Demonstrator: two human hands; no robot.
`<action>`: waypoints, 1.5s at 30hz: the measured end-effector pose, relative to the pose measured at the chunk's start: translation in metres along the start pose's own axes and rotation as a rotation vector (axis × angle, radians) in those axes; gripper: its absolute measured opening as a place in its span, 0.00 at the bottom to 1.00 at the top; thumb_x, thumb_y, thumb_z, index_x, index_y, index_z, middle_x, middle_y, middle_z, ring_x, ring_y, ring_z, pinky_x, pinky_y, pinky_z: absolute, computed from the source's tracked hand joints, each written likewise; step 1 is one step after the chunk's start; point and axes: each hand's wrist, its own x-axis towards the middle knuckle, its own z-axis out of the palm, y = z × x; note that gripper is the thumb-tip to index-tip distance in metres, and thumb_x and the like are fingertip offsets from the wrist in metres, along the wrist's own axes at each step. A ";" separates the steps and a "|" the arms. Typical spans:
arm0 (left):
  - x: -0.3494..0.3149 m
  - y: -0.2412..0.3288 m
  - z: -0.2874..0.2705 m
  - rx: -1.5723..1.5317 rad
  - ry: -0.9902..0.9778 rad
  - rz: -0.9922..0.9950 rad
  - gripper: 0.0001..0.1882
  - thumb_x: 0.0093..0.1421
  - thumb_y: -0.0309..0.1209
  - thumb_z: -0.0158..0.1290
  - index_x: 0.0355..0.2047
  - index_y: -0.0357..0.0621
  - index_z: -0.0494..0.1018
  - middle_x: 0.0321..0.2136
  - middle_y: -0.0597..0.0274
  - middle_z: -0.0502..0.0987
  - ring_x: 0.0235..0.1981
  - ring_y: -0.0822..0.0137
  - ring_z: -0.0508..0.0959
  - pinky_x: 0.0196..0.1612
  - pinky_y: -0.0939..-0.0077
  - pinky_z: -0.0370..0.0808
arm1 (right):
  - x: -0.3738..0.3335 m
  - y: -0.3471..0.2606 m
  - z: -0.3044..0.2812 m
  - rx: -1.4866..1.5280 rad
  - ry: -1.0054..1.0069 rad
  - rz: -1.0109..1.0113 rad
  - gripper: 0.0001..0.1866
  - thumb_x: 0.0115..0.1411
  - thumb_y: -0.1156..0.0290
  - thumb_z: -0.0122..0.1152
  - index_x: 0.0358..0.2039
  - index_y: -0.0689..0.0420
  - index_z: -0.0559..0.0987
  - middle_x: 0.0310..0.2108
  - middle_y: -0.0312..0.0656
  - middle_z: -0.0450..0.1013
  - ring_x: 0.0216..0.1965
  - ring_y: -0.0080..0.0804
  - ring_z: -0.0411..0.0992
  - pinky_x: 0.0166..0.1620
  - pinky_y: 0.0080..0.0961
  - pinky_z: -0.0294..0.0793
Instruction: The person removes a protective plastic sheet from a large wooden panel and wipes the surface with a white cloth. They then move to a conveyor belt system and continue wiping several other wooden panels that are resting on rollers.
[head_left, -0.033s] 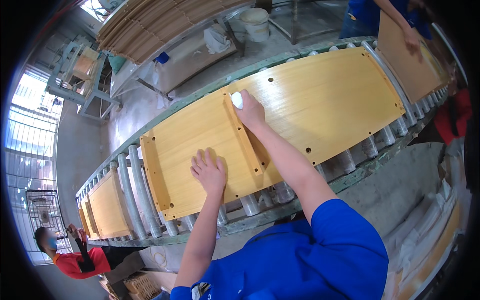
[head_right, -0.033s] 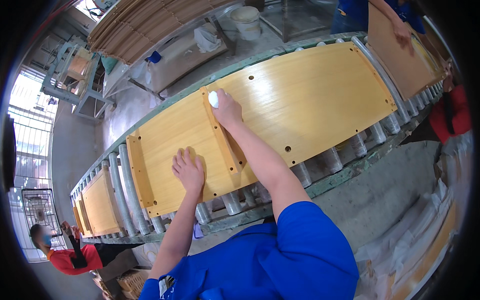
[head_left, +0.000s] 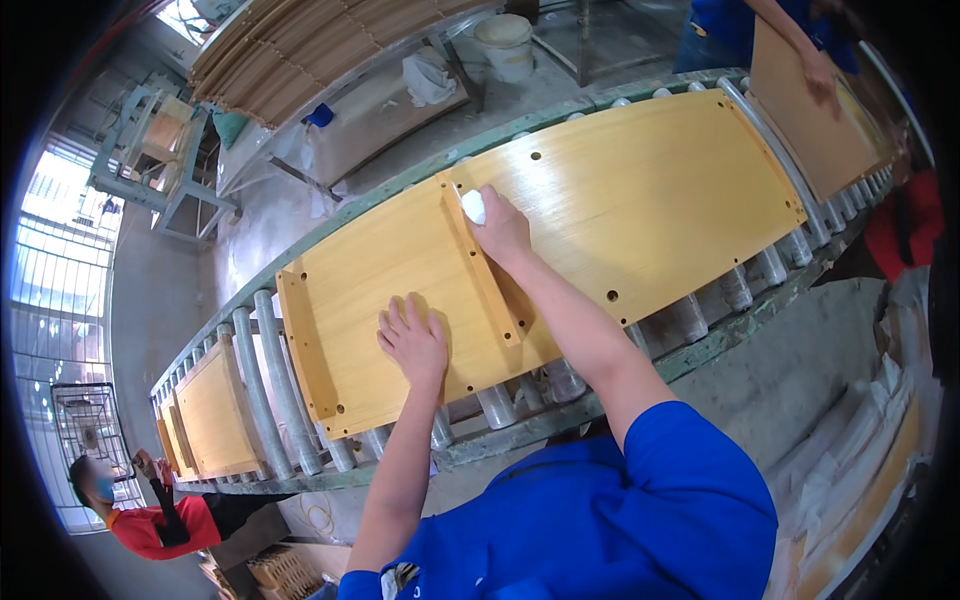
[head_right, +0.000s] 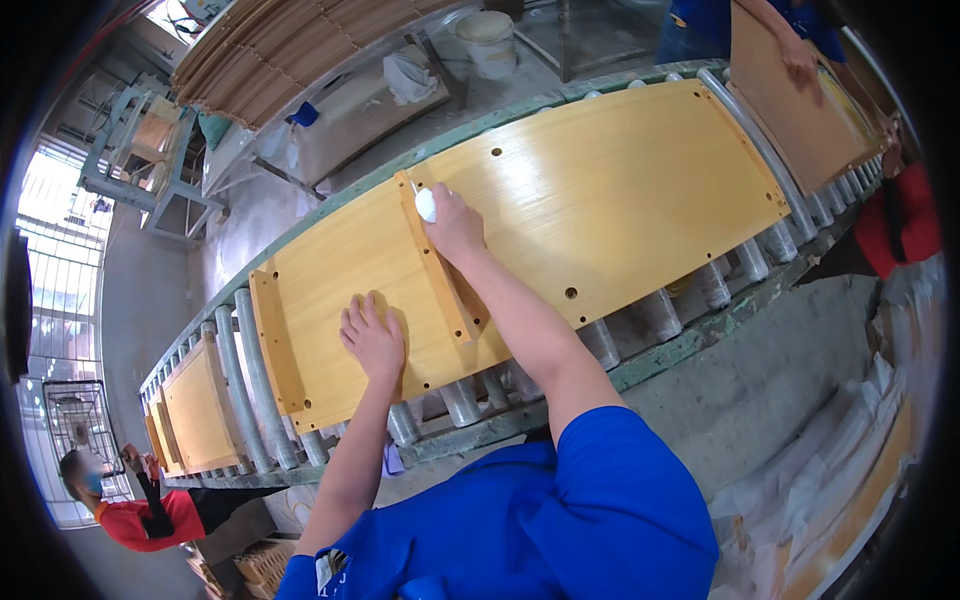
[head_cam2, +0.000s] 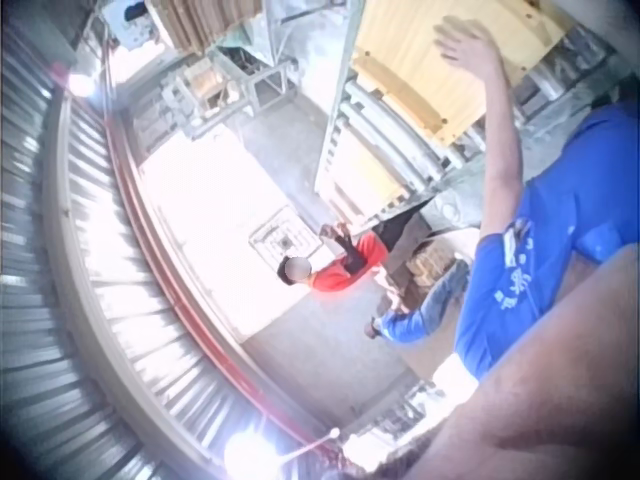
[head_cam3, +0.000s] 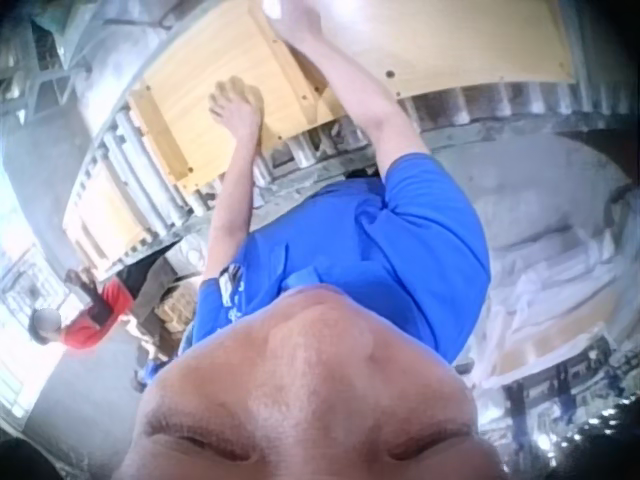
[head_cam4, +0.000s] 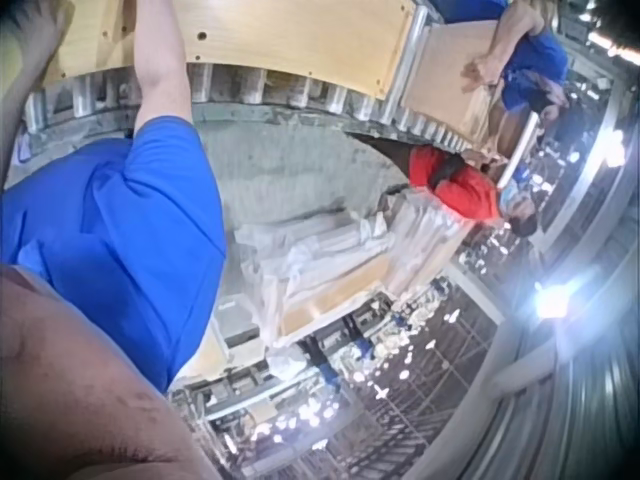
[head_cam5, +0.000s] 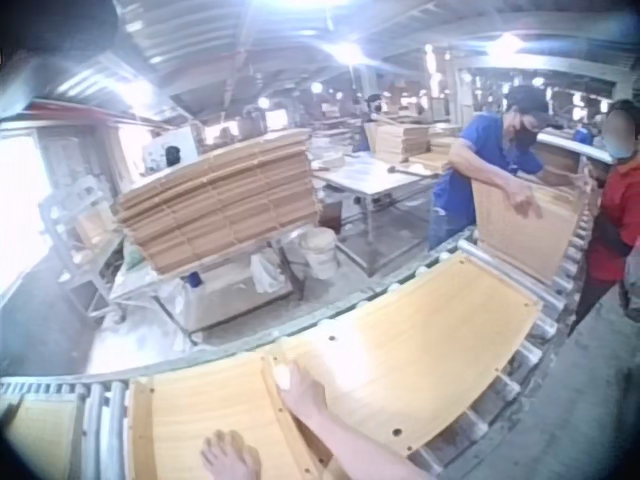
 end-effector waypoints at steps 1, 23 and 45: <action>0.000 -0.001 0.001 -0.010 0.009 0.005 0.25 0.60 0.42 0.45 0.56 0.47 0.63 0.57 0.49 0.61 0.58 0.43 0.57 0.59 0.46 0.52 | -0.011 0.001 -0.004 -0.005 -0.023 -0.002 0.16 0.55 0.59 0.58 0.35 0.56 0.68 0.31 0.49 0.73 0.35 0.52 0.72 0.35 0.43 0.70; 0.000 0.000 0.007 -0.018 -0.038 -0.028 0.25 0.61 0.44 0.43 0.57 0.51 0.62 0.59 0.54 0.59 0.60 0.47 0.55 0.60 0.49 0.50 | -0.192 0.017 -0.109 0.104 -0.245 -0.022 0.15 0.50 0.68 0.61 0.37 0.57 0.69 0.30 0.46 0.72 0.31 0.49 0.72 0.34 0.43 0.70; 0.002 0.004 -0.005 -0.046 -0.095 -0.084 0.25 0.60 0.42 0.44 0.57 0.51 0.62 0.59 0.54 0.58 0.62 0.49 0.53 0.63 0.50 0.47 | 0.062 0.034 0.004 0.196 -0.132 0.140 0.29 0.56 0.44 0.54 0.47 0.55 0.72 0.37 0.48 0.76 0.41 0.45 0.75 0.43 0.36 0.73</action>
